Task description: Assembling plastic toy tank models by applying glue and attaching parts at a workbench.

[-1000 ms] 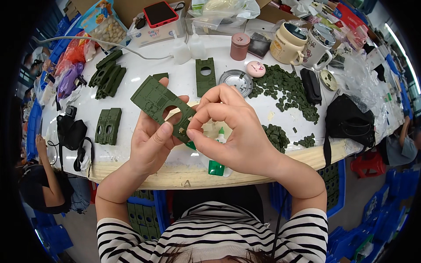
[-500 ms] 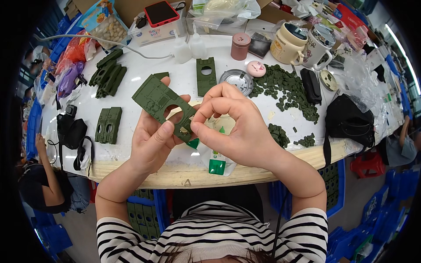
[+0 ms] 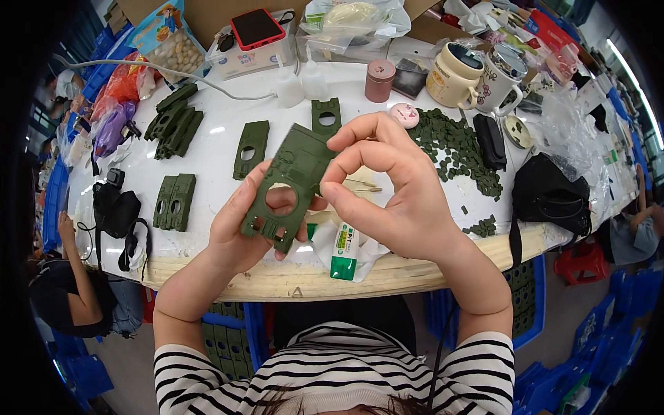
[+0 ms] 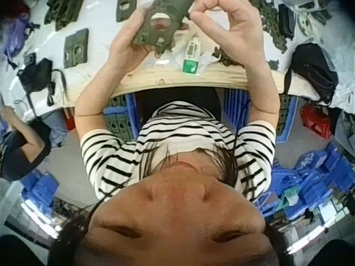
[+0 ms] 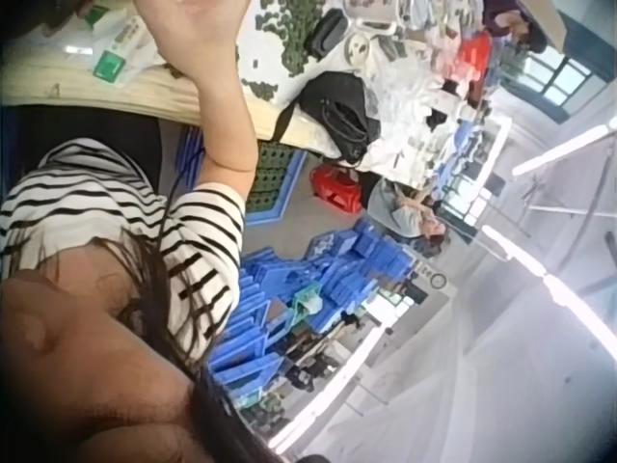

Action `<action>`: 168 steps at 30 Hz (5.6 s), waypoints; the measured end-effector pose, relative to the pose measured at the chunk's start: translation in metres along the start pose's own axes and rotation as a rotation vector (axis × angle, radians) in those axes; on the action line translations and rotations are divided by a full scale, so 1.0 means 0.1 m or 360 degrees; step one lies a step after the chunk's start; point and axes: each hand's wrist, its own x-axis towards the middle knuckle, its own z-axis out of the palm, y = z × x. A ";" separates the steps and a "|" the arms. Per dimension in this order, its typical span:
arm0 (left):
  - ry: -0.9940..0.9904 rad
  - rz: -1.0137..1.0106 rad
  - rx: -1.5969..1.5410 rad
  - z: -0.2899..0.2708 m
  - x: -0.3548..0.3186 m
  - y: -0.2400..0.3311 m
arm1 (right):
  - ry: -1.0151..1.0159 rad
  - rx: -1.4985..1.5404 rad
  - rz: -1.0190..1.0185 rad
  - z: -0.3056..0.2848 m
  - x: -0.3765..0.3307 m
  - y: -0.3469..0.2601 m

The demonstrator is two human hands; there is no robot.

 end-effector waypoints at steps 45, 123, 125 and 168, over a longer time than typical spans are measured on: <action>-0.0156 -0.0309 0.0176 0.12 -0.05 -0.11 | -0.0246 0.0128 0.0262 0.26 -0.10 -0.11; -0.0128 -0.0215 0.0393 0.10 -0.04 -0.02 | -0.0420 -0.0922 0.1266 -1.15 -0.79 0.37; -0.0150 -0.0231 0.0388 0.13 -0.03 -0.01 | -0.0430 -0.0890 0.1291 -1.15 -0.87 0.42; 0.0090 -0.0173 0.0094 -0.03 -0.02 0.07 | -0.0259 0.0805 0.0730 0.03 0.11 0.16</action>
